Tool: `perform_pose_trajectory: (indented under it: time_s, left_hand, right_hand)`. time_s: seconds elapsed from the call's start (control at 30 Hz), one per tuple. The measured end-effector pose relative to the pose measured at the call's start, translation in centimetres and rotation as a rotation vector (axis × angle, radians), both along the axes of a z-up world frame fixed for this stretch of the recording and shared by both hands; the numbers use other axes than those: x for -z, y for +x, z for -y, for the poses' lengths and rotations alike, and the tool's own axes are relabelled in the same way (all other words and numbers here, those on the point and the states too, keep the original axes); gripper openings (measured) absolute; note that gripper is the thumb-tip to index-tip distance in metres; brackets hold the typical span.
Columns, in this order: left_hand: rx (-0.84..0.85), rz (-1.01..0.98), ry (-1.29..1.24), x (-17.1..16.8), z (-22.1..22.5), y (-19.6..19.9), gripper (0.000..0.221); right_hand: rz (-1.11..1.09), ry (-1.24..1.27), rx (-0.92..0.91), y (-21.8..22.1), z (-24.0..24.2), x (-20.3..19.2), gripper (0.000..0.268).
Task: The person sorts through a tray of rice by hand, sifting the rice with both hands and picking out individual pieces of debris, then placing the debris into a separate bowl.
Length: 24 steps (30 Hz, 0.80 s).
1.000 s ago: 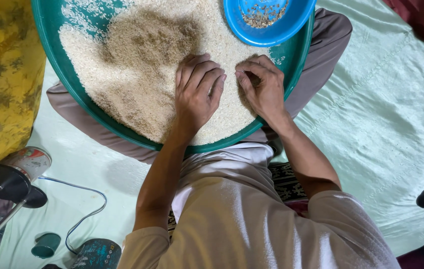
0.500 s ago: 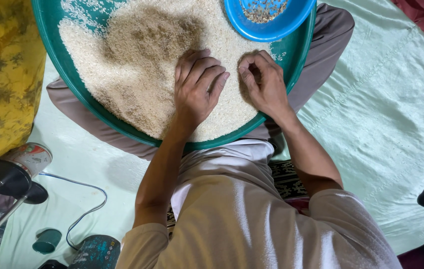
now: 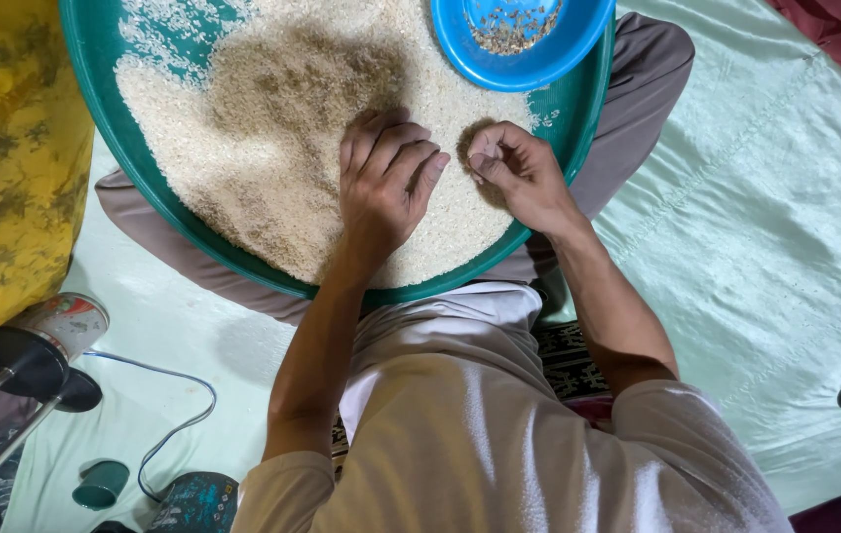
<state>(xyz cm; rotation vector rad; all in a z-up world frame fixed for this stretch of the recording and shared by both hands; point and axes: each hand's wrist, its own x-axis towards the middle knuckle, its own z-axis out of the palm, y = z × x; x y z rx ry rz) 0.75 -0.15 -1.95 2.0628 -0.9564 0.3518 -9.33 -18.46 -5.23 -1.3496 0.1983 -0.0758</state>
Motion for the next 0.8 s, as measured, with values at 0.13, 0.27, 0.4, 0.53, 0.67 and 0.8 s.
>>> perform_pose_trajectory:
  time_s: [0.13, 0.27, 0.4, 0.53, 0.67, 0.8]
  left_hand:
    - [-0.004, 0.01, -0.004, 0.3, -0.1, -0.1, 0.022]
    - [0.012, 0.039, -0.027, 0.1, 0.2, 0.2, 0.022]
    - [0.008, 0.053, -0.02, 0.1, 0.1, 0.2, 0.022]
    - [0.008, 0.06, -0.016, -0.1, 0.2, 0.4, 0.022]
    - [0.015, 0.072, -0.019, 0.1, 0.2, 0.3, 0.015]
    - [-0.007, 0.107, 0.046, 0.0, 0.1, 0.2, 0.007]
  right_hand:
    - [0.001, 0.054, 0.001, 0.0, -0.4, -0.2, 0.004]
    - [0.006, 0.036, -0.003, -0.1, -0.4, 0.3, 0.006]
    - [0.009, 0.02, -0.029, -0.4, -0.1, 0.3, 0.008]
    - [0.034, 0.043, -0.06, 0.1, -0.2, -1.1, 0.01]
    - [0.073, 0.052, -0.067, -0.1, -0.4, -1.1, 0.008]
    - [0.098, -0.025, -0.059, -0.6, -0.4, -0.3, 0.008]
